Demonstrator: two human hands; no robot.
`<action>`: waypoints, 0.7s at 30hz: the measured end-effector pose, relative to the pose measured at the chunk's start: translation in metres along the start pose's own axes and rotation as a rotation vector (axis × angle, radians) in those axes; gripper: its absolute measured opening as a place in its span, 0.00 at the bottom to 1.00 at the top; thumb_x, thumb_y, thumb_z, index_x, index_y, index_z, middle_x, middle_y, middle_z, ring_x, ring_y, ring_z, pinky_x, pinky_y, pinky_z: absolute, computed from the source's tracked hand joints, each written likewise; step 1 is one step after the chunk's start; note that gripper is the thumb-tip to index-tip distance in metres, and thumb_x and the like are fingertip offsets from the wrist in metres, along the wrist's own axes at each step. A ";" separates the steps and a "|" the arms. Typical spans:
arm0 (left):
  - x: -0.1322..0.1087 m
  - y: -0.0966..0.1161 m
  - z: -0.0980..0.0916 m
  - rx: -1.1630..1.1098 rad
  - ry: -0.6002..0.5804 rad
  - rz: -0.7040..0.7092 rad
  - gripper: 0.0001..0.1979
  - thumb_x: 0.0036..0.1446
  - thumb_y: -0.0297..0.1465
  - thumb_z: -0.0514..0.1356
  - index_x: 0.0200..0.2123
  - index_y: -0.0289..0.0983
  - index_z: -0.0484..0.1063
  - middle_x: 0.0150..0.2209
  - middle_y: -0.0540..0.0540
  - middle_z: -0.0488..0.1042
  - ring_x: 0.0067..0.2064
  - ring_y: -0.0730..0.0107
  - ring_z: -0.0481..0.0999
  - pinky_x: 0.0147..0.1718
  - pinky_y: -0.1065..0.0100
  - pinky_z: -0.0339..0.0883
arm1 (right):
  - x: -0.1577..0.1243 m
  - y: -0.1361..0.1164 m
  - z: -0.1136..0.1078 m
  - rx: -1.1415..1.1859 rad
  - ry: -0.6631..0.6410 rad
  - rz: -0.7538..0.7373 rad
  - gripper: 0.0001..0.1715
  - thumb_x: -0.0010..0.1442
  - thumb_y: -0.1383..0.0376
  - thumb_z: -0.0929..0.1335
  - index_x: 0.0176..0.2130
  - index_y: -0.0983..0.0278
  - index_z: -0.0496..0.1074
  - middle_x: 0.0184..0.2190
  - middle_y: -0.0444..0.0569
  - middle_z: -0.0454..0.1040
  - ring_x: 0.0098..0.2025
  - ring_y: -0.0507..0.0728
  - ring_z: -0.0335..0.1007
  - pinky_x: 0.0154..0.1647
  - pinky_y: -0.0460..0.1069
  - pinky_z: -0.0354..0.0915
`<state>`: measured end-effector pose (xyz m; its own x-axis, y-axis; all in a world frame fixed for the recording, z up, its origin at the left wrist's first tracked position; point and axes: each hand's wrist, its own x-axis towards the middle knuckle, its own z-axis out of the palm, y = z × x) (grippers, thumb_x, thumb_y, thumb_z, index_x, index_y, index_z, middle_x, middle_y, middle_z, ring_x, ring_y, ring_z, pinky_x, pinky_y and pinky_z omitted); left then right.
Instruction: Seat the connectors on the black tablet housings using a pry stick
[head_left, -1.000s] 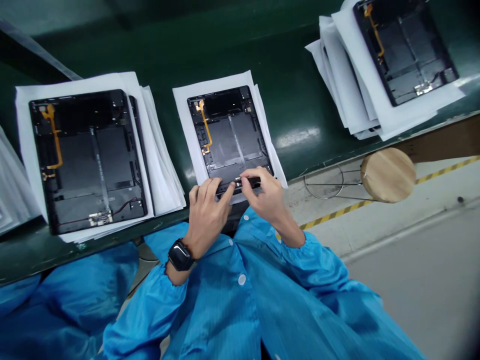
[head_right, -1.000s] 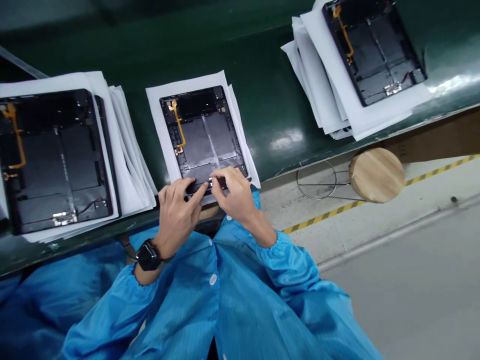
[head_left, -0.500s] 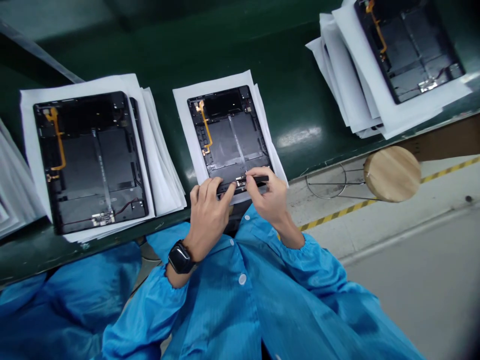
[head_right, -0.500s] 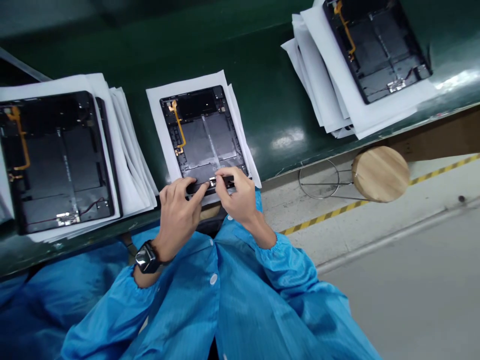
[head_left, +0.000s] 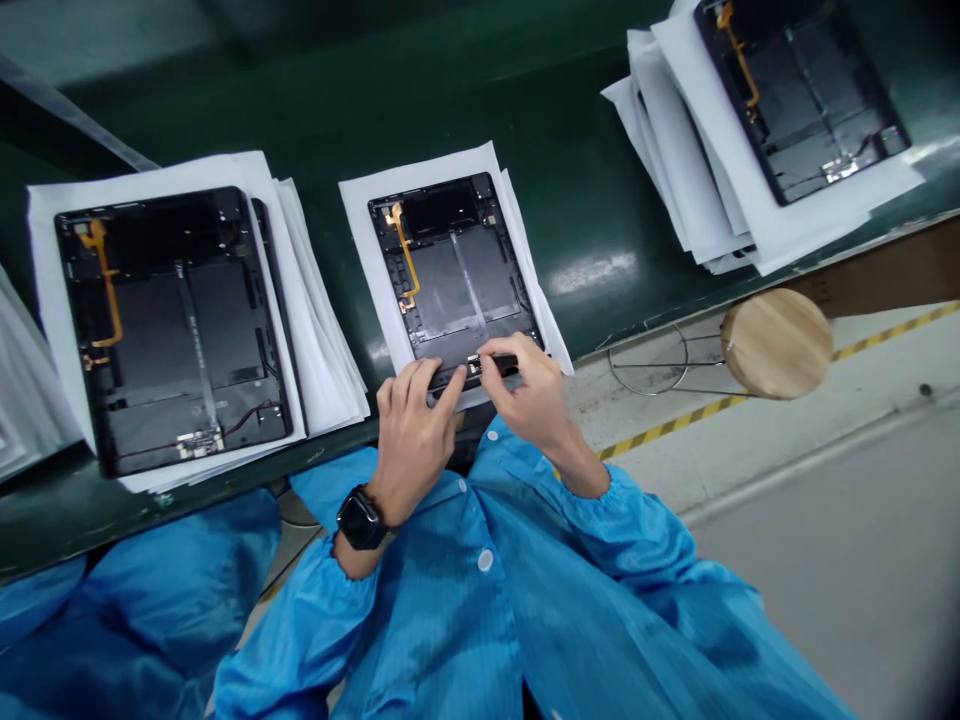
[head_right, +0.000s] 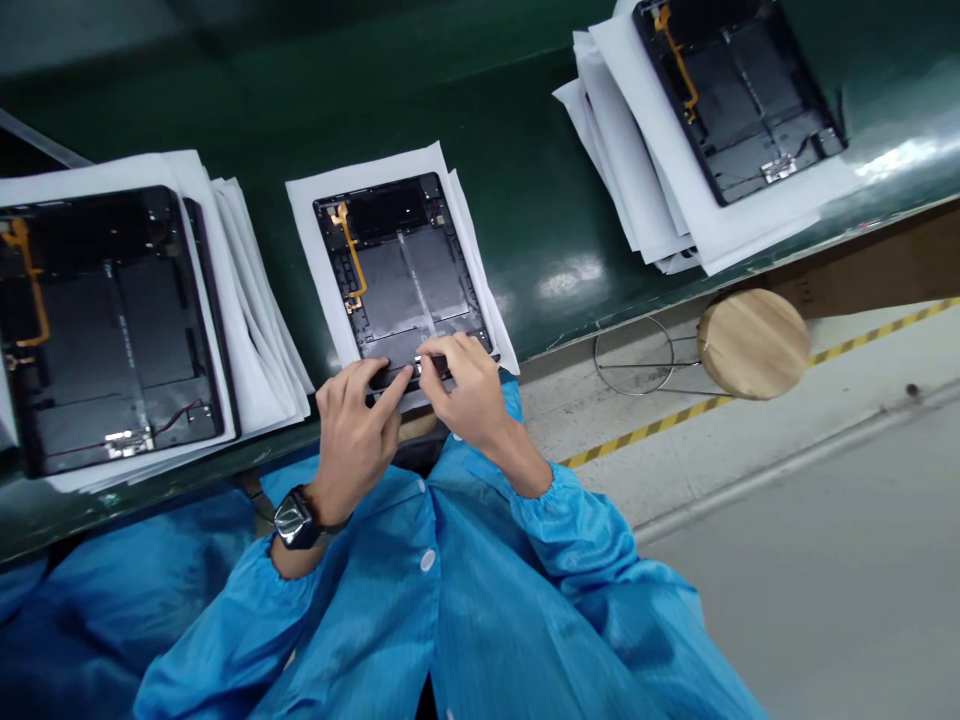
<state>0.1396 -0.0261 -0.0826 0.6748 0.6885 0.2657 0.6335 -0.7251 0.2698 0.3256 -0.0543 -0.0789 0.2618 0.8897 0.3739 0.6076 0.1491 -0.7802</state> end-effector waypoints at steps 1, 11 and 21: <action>0.001 0.001 0.000 0.012 0.001 0.002 0.22 0.68 0.25 0.56 0.64 0.38 0.71 0.61 0.30 0.72 0.64 0.46 0.69 0.58 0.48 0.61 | 0.000 0.000 0.000 -0.018 -0.012 -0.009 0.06 0.70 0.68 0.65 0.42 0.59 0.72 0.36 0.49 0.79 0.38 0.58 0.75 0.42 0.54 0.71; 0.003 0.001 -0.002 0.066 -0.035 0.020 0.20 0.70 0.26 0.55 0.62 0.38 0.74 0.60 0.30 0.73 0.63 0.45 0.70 0.57 0.50 0.61 | 0.011 -0.010 -0.007 -0.219 -0.232 -0.080 0.10 0.73 0.68 0.62 0.44 0.62 0.72 0.36 0.53 0.79 0.39 0.60 0.74 0.44 0.56 0.68; -0.001 0.000 -0.003 -0.104 0.019 -0.015 0.22 0.70 0.25 0.54 0.63 0.43 0.73 0.62 0.32 0.72 0.66 0.47 0.69 0.59 0.47 0.62 | 0.013 -0.019 -0.016 -0.163 -0.222 -0.005 0.08 0.72 0.68 0.64 0.45 0.61 0.73 0.41 0.53 0.81 0.43 0.60 0.78 0.48 0.55 0.71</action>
<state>0.1375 -0.0269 -0.0805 0.6577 0.7001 0.2779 0.6001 -0.7100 0.3684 0.3297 -0.0526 -0.0515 0.0990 0.9647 0.2441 0.7255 0.0980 -0.6813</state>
